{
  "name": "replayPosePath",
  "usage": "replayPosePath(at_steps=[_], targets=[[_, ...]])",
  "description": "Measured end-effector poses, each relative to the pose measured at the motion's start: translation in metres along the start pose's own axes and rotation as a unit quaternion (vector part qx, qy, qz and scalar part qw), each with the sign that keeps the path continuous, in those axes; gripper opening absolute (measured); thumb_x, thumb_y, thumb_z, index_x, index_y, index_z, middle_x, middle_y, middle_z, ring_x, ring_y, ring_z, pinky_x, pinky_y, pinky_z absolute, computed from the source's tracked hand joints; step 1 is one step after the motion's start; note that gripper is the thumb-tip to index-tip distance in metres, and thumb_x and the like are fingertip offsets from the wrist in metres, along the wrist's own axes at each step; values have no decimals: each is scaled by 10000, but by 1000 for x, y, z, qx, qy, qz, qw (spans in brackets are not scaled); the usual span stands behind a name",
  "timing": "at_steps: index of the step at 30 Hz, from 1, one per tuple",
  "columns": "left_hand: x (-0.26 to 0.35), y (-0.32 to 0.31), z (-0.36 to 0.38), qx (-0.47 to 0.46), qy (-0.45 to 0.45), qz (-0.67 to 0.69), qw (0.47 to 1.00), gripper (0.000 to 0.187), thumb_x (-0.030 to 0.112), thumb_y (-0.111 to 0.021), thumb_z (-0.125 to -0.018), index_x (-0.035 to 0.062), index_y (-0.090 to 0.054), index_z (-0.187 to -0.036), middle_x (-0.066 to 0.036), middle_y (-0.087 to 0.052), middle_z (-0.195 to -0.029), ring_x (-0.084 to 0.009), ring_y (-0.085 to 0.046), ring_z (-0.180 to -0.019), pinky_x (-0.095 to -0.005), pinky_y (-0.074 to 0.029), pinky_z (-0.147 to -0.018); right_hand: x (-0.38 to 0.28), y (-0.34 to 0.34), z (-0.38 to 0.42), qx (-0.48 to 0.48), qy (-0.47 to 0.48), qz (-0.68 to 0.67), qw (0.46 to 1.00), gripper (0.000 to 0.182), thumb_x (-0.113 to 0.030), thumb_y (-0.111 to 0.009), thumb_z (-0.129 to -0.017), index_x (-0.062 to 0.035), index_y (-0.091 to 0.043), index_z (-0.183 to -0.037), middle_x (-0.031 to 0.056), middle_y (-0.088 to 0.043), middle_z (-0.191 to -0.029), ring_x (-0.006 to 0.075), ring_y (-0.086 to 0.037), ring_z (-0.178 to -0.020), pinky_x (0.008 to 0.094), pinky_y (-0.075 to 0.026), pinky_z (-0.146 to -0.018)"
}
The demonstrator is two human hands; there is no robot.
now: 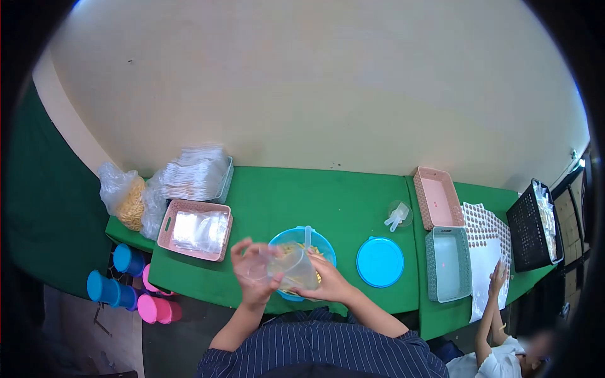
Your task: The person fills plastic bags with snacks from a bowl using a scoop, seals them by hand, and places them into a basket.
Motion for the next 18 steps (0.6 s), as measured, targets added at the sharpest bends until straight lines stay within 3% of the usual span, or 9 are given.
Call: replayPosePath(at_steps=[2,4,6,8,12,13,15,16,18], targets=[[3,-14,-9,-6,3,0,1000,1059,159,-849,-666,114,-151,-1461,-168,-518,-1237,-258,-553,-1109,-409,-455,-966,2,-4,0,69,-9,10,998,754,-389,-796,-716,-1,-499,-1291,195,-578,-1174,384,-491,-1190,481,-310,-1096],[1,-16,-7,-11,6,0,1000,1146,160,-849,-658,130,-70,-1498,-169,-468,-1303,-265,-519,-1155,-411,-436,-987,5,-14,-4,51,-19,14,998,731,-388,-777,-743,-9,-493,-1301,195,-561,-1191,385,-482,-1190,478,-322,-1078],[-5,-5,-2,-17,40,-94,995,1214,143,-847,-652,126,19,-1502,-177,-440,-1311,-278,-502,-1176,-424,-414,-1018,6,-16,-7,35,-26,19,999,708,-388,-757,-770,-17,-487,-1310,196,-545,-1209,385,-473,-1190,474,-334,-1061],[3,11,-6,8,12,-119,993,1180,132,-836,-661,118,-5,-1499,-172,-440,-1310,-279,-500,-1180,-424,-409,-1022,2,-12,-9,47,4,-43,998,575,-302,-669,-860,-46,-469,-1335,199,-484,-1289,377,-437,-1228,466,-326,-1070],[27,46,-24,76,-64,-175,980,1089,98,-803,-689,96,-65,-1489,-162,-434,-1313,-279,-489,-1198,-425,-397,-1033,45,-8,-14,63,-75,-6,995,594,-148,-624,-846,-76,-414,-1397,191,-435,-1336,373,-404,-1252,462,-329,-1064],[30,51,-28,83,-77,-171,979,1019,83,-793,-696,86,-131,-1471,-161,-433,-1314,-282,-485,-1202,-428,-396,-1035,56,-12,-15,39,-58,144,987,574,-121,-591,-848,-108,-422,-1397,178,-421,-1357,362,-396,-1265,477,-316,-1071],[28,61,-32,82,-78,-177,978,997,84,-794,-695,84,-157,-1461,-164,-431,-1322,-288,-482,-1208,-429,-391,-1039,79,-22,-18,-1,-46,415,909,531,-112,-553,-840,-178,-480,-1362,141,-367,-1432,324,-348,-1338,530,-243,-1111],[27,66,-34,85,-79,-186,976,974,85,-796,-693,82,-183,-1451,-167,-429,-1330,-293,-479,-1214,-430,-387,-1043,91,-23,-20,0,-47,416,908,531,-112,-553,-840,-178,-480,-1362,141,-367,-1432,324,-348,-1338,530,-243,-1111],[25,72,-32,78,-70,-194,975,957,84,-797,-690,81,-204,-1442,-171,-429,-1336,-297,-476,-1218,-431,-387,-1044,101,-25,-21,-35,-12,530,847,509,-96,-550,-834,-198,-509,-1331,124,-325,-1479,306,-289,-1392,545,-193,-1135]])
Point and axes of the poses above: each hand's wrist, its own z-axis away from the middle knuckle, its own y-axis out of the back of the hand, x = y × z, the point moved 5 cm from there along -z, towards the middle knuckle
